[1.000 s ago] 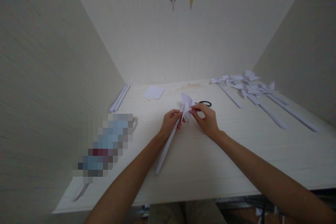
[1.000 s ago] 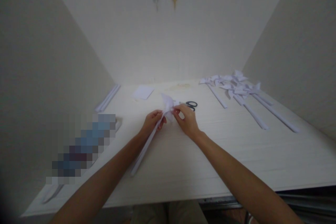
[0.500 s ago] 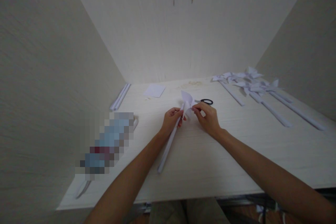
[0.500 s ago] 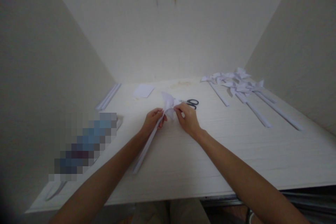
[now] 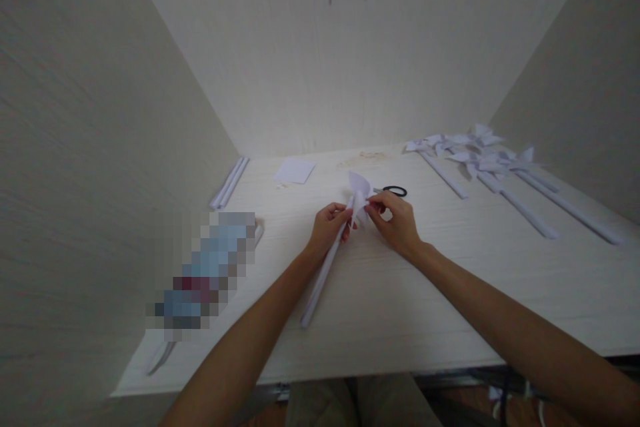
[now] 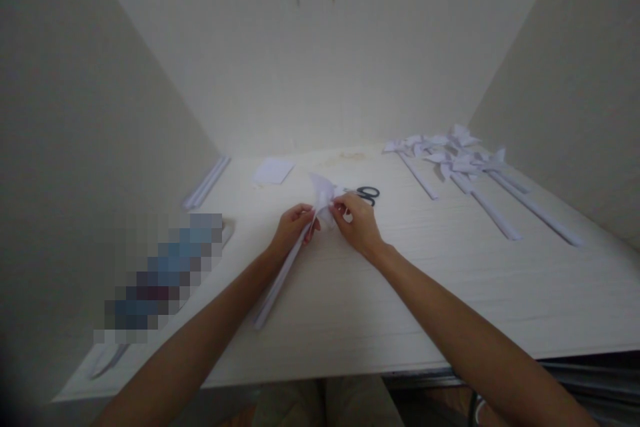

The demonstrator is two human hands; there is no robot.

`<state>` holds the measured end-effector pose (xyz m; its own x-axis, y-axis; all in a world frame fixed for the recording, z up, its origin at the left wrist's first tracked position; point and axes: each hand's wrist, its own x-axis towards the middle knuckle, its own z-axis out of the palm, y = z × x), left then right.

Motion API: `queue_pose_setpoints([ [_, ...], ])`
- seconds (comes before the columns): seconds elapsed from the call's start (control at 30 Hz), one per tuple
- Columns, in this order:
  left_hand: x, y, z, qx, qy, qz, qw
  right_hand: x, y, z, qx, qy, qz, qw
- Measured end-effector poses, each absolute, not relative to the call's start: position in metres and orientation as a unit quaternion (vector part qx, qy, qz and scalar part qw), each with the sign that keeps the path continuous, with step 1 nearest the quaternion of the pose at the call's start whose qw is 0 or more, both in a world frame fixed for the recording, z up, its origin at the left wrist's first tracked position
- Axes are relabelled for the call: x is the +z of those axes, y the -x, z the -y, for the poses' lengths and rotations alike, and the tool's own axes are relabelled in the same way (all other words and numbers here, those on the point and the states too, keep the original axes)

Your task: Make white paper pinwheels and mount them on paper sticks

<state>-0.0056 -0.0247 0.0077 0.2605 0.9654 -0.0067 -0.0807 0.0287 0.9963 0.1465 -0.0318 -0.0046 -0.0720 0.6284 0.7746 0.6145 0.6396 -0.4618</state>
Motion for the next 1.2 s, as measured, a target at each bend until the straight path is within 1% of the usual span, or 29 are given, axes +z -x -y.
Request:
queue_pose_setpoints([
  [0.53, 0.004, 0.003, 0.032, 0.470, -0.556, -0.400, 0.558, -0.004, -0.148, 0.034, 0.035, 0.444, 0.749, 0.491],
  [0.87, 0.009, 0.002, 0.033, 0.464, -0.546, -0.422, 0.555, -0.005, -0.149, 0.034, 0.014, 0.438, 0.769, 0.466],
  [1.2, 0.011, 0.001, 0.034, 0.450, -0.556, -0.427, 0.553, -0.004, -0.149, 0.036, 0.005, 0.434, 0.772, 0.464],
])
